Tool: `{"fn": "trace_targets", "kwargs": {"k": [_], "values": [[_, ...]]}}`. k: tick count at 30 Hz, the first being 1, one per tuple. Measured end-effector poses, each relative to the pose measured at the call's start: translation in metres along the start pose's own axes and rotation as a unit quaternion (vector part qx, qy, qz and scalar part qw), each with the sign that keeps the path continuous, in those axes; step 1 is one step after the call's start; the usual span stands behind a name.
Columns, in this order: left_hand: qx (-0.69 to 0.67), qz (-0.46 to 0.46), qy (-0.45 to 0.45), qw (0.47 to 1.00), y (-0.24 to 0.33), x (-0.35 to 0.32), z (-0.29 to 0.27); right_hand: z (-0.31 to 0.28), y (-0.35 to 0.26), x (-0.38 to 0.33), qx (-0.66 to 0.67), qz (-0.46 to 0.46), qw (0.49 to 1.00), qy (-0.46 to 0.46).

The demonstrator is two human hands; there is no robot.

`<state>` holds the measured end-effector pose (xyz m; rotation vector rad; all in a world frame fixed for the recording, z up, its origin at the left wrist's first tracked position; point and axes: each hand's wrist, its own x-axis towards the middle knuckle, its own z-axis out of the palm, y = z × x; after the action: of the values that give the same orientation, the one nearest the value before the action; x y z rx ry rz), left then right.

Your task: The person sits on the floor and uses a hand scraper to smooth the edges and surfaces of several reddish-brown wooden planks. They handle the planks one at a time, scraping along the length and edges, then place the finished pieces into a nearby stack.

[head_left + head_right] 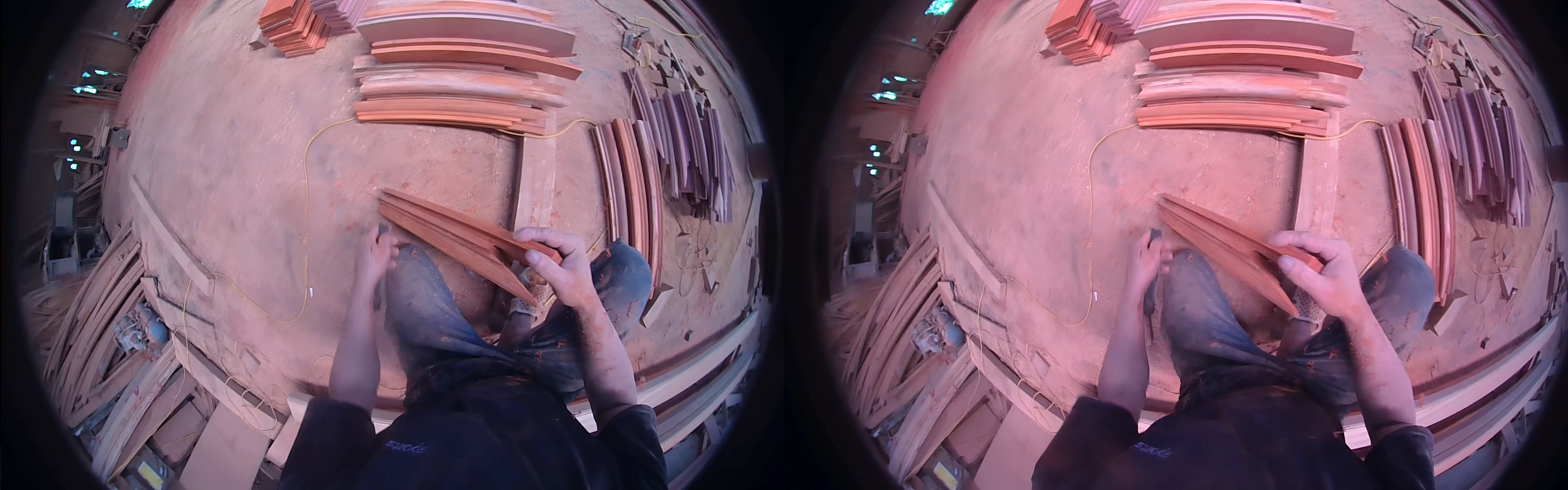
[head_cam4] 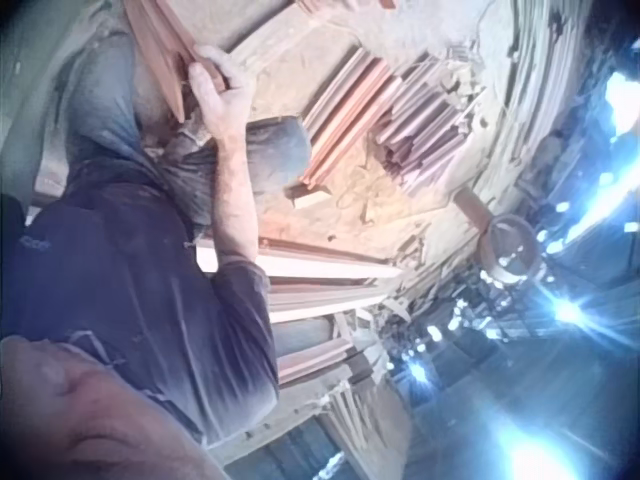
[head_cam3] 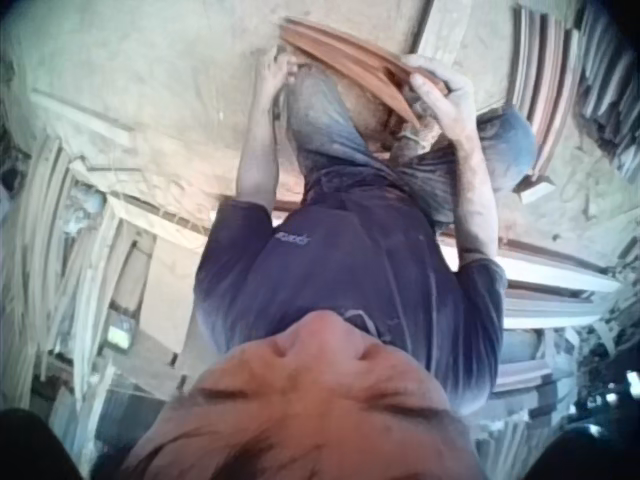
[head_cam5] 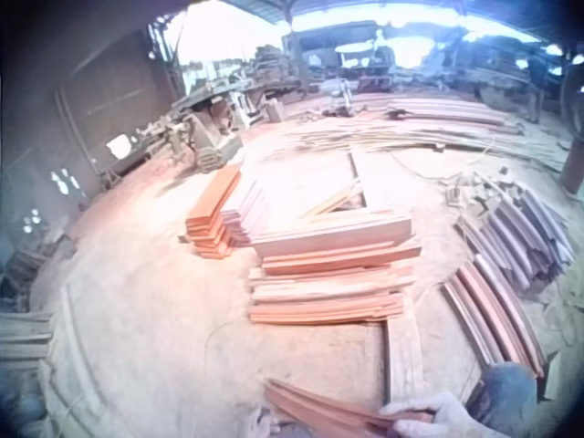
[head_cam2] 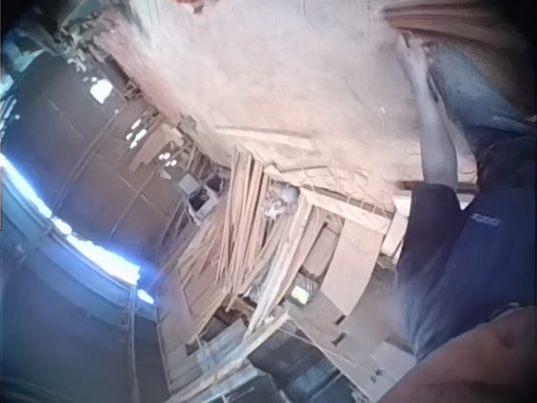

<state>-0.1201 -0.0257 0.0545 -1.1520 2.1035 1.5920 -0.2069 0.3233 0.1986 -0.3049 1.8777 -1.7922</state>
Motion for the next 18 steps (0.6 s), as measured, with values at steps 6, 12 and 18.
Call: {"fn": "trace_targets", "kwargs": {"k": [6,12,18], "values": [[0.191,0.181,0.050,0.964,-0.103,0.159,-0.008,-0.005,-0.003,-0.001,-0.011,-0.002,1.000,-0.014],[0.194,0.138,0.021,0.971,-0.064,0.132,-0.002,-0.002,-0.005,-0.002,-0.010,-0.005,1.000,-0.023],[0.072,0.105,-0.018,0.992,-0.013,0.018,0.027,0.006,-0.005,-0.004,-0.027,-0.032,0.998,-0.041]]}}
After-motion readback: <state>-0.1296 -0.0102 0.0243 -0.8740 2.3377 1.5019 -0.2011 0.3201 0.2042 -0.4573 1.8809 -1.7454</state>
